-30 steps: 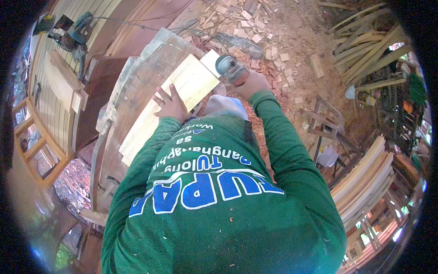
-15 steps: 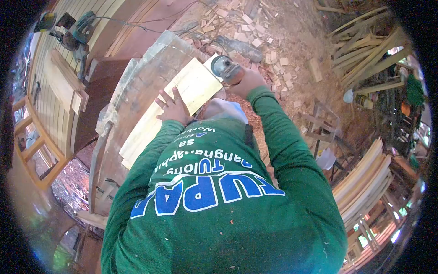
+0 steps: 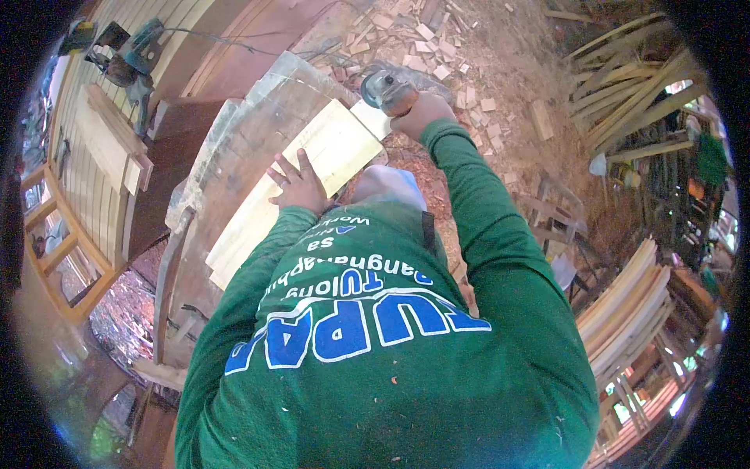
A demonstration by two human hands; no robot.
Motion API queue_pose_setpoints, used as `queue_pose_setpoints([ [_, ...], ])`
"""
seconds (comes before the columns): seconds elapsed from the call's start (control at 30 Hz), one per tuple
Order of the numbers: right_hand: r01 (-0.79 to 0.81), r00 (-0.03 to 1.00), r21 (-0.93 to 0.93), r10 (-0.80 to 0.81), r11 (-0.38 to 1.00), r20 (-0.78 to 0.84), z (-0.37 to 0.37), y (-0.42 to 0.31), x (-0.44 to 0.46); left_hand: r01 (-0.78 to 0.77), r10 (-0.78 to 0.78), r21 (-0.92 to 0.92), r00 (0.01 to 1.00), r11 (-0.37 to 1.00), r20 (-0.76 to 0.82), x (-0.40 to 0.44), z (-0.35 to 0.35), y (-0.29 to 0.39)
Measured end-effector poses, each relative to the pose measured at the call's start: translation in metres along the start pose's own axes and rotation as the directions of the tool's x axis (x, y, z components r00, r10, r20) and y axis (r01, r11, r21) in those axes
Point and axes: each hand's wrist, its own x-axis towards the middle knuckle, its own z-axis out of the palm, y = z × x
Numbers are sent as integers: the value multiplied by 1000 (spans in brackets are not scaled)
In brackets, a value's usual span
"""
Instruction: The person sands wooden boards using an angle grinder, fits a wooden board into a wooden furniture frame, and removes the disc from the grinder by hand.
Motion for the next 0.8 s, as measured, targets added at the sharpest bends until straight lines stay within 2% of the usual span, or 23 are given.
queue_pose_setpoints([
  [0.03, -20, 999, -9, 20, 1000, 27, -5, 1, -1, -5, 5, -8, 1000, 1000, 5, 0, -3, 2],
  [0.13, 34, 993, -168, -53, 985, -109, 44, 23, 7, 16, -14, 24, 998, 1000, -56, 2, 4, 4],
  [0.27, -10, 995, 6, 10, 1000, -95, 24, 31, -16, 1, 1, 30, 998, 1000, -67, -1, 3, 3],
  [0.37, -44, 994, -71, 36, 997, -108, 31, 38, -30, 2, 0, 37, 998, 999, -58, 0, 3, 2],
  [0.47, 51, 993, -2, -51, 999, -108, 29, 32, -51, -1, 3, 42, 999, 999, -41, 4, 5, 1],
  [0.57, -95, 991, 114, 105, 989, -86, 28, 55, -47, -8, 8, 25, 1000, 1000, -19, 2, 6, -2],
  [0.67, 45, 988, -4, -45, 999, -149, 40, 51, -53, -5, 5, 30, 1000, 1000, -3, -1, -1, 5],
  [0.77, -6, 986, 28, 10, 1000, -165, 33, 40, -52, 0, 0, 47, 1000, 999, -9, -1, -3, 4],
  [0.8, -113, 989, 13, 114, 994, -92, 34, 52, -41, 3, -2, 60, 1000, 998, -13, -1, 0, 3],
])
